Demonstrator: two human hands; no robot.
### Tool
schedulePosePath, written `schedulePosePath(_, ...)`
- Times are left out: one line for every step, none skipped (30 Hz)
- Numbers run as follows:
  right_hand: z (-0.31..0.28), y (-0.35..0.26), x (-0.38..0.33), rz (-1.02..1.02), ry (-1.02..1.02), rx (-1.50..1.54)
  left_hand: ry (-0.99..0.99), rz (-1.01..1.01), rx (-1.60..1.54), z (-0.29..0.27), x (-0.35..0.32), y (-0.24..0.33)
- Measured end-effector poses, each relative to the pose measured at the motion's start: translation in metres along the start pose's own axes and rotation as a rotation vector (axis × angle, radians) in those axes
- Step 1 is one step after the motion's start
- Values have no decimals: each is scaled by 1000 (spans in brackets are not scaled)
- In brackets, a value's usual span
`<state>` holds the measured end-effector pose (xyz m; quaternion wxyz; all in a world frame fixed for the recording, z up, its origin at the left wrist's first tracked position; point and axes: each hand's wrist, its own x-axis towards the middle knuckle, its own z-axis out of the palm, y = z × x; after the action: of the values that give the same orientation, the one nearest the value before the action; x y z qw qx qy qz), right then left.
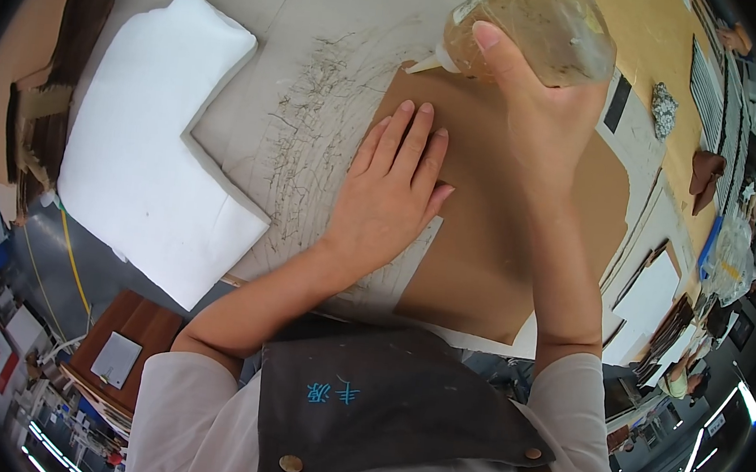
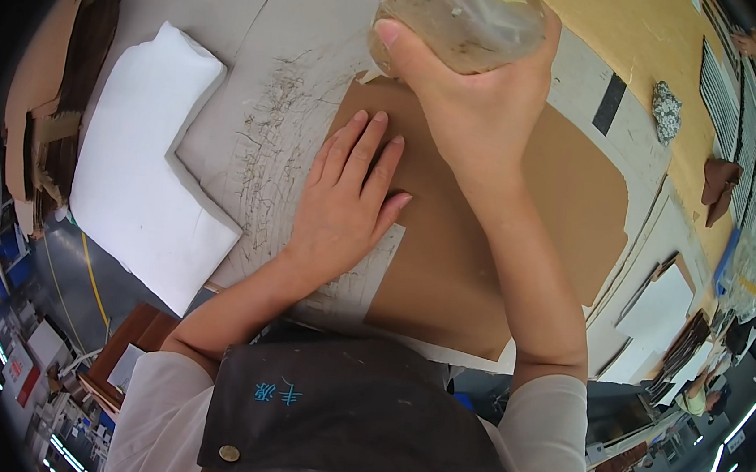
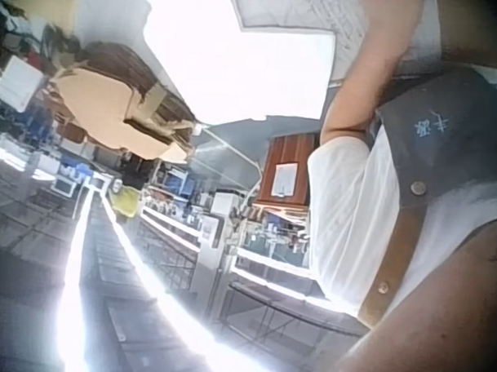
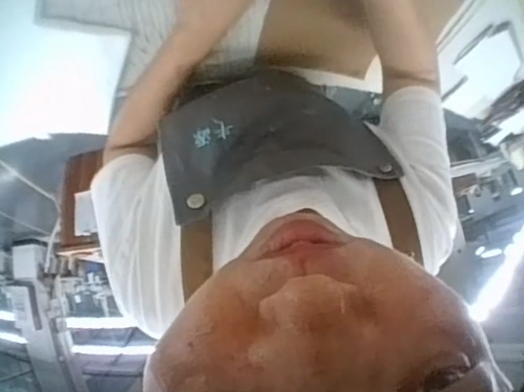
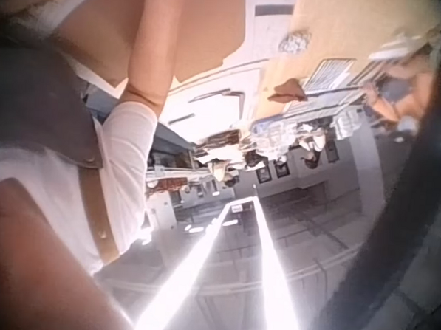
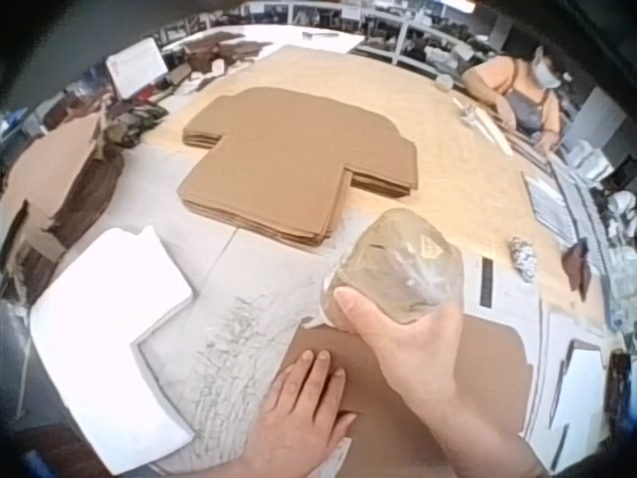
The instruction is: Applying glue and assembling leather and fabric components for a product.
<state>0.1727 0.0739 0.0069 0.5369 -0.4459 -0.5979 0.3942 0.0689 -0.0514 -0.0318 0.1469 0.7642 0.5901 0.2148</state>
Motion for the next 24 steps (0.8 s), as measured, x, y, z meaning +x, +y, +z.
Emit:
schedulePosePath(1, -2, 0, 27, 16, 12, 0, 0, 0, 0, 0, 0)
schedulePosePath(0, -4, 0, 54, 33, 24, 0, 2, 0, 0, 0, 0)
schedulePosePath(-2, -2, 0, 54, 35, 23, -4, 1, 1, -1, 1, 1)
schedulePosePath(-6, 2, 0, -2, 9, -54, -8, 0, 2, -1, 1, 1)
schedulePosePath(-5, 1, 2, -56, -18, -129, -9, 0, 4, -1, 1, 1)
schedulePosePath(-5, -4, 2, -55, -18, -128, -8, -1, 2, -1, 1, 0)
schedulePosePath(-5, -14, 2, 28, 18, -172, -6, -2, 0, 0, 1, 0)
schedulePosePath(-5, -21, 2, 110, 55, -216, -6, 0, 0, 0, 1, 0)
schedulePosePath(-6, -22, 1, 109, 56, -216, -5, -2, 0, 0, 0, 0)
schedulePosePath(-8, -22, 1, 115, 81, -216, -4, -3, 1, 0, 1, 0)
schedulePosePath(-10, -22, 0, 121, 106, -215, -3, 0, 1, -1, 1, 1)
schedulePosePath(-14, -21, 0, 119, 108, -214, -8, -1, 4, -2, 1, 1)
schedulePosePath(-18, -21, 1, 118, 91, -218, -11, -1, 7, -3, 1, 2)
schedulePosePath(-21, -19, 1, 121, 73, -225, -13, -1, 5, -2, 1, 1)
schedulePosePath(-23, -17, 2, 123, 73, -227, -18, -6, 1, -1, 1, 0)
schedulePosePath(-25, -16, 2, 132, 70, -233, -23, -11, -2, 0, 1, -1)
schedulePosePath(-27, -17, 1, 138, 68, -238, -23, -9, -2, 0, 1, 0)
schedulePosePath(-28, -16, 2, 137, 70, -237, -24, -8, 0, -1, 1, 0)
schedulePosePath(-28, -14, 2, 101, 67, -174, -26, -8, 2, -1, 1, 1)
schedulePosePath(-29, -13, 3, 65, 64, -109, -25, -6, 3, -2, 1, 1)
schedulePosePath(-30, -12, 3, 64, 66, -109, -28, -9, 4, -2, 1, 1)
schedulePosePath(-32, -11, 4, 42, 79, -144, -32, -12, 6, -3, 1, 1)
schedulePosePath(-33, -9, 5, 20, 93, -180, -31, -11, 6, -3, 1, 2)
schedulePosePath(-35, -8, 5, 20, 94, -180, -33, -10, 2, -4, 1, 2)
